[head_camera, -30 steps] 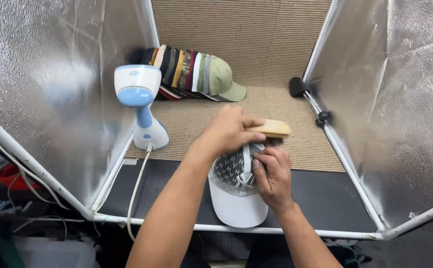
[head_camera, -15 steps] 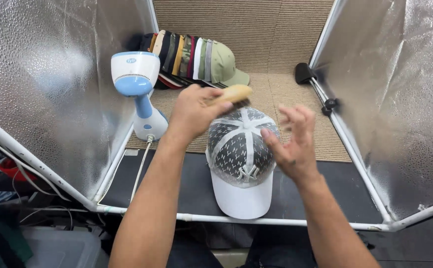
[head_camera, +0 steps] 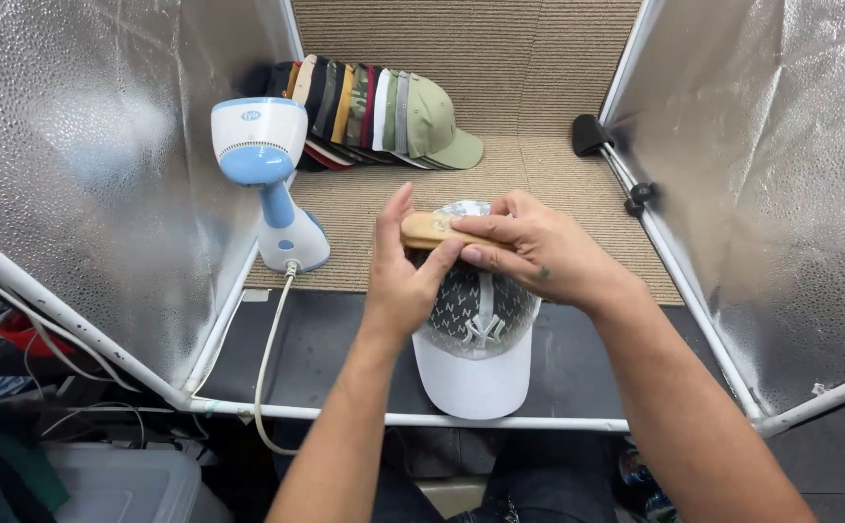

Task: Using a handheld steamer and a brush to clean and reshape various baseball caps inside a specialized workstation.

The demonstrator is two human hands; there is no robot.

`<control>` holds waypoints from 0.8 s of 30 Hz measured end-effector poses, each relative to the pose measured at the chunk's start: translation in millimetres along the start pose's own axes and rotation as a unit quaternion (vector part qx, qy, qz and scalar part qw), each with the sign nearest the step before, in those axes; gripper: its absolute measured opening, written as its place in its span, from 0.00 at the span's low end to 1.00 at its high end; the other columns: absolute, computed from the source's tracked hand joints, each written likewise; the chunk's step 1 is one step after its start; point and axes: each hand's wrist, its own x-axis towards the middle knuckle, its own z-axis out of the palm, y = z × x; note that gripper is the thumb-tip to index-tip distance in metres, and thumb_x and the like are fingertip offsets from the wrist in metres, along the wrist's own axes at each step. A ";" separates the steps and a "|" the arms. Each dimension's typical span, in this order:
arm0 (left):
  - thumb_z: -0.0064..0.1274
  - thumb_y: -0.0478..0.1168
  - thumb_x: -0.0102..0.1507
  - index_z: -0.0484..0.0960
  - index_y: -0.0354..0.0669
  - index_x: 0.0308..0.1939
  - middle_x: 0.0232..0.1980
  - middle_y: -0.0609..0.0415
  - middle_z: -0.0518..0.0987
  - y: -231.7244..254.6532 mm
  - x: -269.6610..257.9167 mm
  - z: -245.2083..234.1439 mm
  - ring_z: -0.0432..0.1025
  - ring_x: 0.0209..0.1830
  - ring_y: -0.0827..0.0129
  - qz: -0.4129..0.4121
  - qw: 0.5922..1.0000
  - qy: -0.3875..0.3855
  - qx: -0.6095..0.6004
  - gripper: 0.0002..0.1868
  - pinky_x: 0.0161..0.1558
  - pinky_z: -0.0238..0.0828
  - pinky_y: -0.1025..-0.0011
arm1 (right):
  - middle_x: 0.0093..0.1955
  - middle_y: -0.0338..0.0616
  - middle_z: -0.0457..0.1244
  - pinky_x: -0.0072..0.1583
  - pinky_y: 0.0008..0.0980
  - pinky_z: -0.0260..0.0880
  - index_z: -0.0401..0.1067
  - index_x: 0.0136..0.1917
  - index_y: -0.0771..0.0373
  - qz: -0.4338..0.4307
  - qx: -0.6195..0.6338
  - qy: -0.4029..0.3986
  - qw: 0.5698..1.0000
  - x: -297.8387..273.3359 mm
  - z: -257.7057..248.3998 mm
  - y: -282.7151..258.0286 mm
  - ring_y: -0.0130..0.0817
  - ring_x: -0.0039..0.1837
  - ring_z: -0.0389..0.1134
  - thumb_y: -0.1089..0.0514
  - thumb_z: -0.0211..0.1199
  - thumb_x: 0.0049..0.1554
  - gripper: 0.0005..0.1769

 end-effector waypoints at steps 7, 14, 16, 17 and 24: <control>0.53 0.57 0.65 0.54 0.38 0.78 0.76 0.29 0.58 -12.3 -37.7 14.0 0.54 0.77 0.36 -0.085 0.992 -0.043 0.087 0.45 0.75 0.48 0.43 | 0.45 0.61 0.65 0.51 0.53 0.70 0.75 0.68 0.41 0.057 -0.045 0.016 0.997 31.4 15.8 74.2 0.65 0.52 0.68 0.40 0.53 0.65 0.22; 0.47 0.61 0.67 0.60 0.40 0.75 0.78 0.35 0.53 -30.9 -46.0 19.4 0.51 0.78 0.39 -0.073 0.993 -0.034 0.091 0.41 0.76 0.45 0.45 | 0.56 0.46 0.70 0.50 0.46 0.69 0.78 0.62 0.36 0.355 0.006 -0.003 0.935 24.4 17.6 117.7 0.49 0.58 0.70 0.25 0.52 0.58 0.29; 0.45 0.62 0.67 0.59 0.40 0.76 0.79 0.34 0.53 -27.4 -41.3 23.2 0.51 0.79 0.39 -0.062 0.994 -0.032 0.080 0.41 0.76 0.44 0.45 | 0.61 0.44 0.69 0.64 0.46 0.68 0.74 0.67 0.35 0.327 -0.052 0.018 0.943 14.1 7.9 80.8 0.48 0.66 0.68 0.24 0.46 0.61 0.31; 0.46 0.62 0.66 0.60 0.40 0.75 0.78 0.33 0.53 -26.5 -41.7 22.3 0.52 0.78 0.37 -0.056 0.995 -0.021 0.080 0.41 0.75 0.46 0.43 | 0.60 0.53 0.68 0.66 0.50 0.65 0.73 0.69 0.41 0.273 -0.001 0.077 0.959 5.4 5.3 38.9 0.54 0.67 0.66 0.29 0.46 0.63 0.31; 0.42 0.62 0.66 0.62 0.45 0.75 0.78 0.34 0.55 -29.0 -44.2 23.6 0.54 0.77 0.39 -0.066 0.995 0.000 0.072 0.39 0.74 0.50 0.44 | 0.59 0.61 0.70 0.67 0.52 0.67 0.77 0.63 0.58 0.404 0.060 -0.001 0.913 -50.1 15.0 19.0 0.56 0.66 0.69 0.36 0.44 0.66 0.31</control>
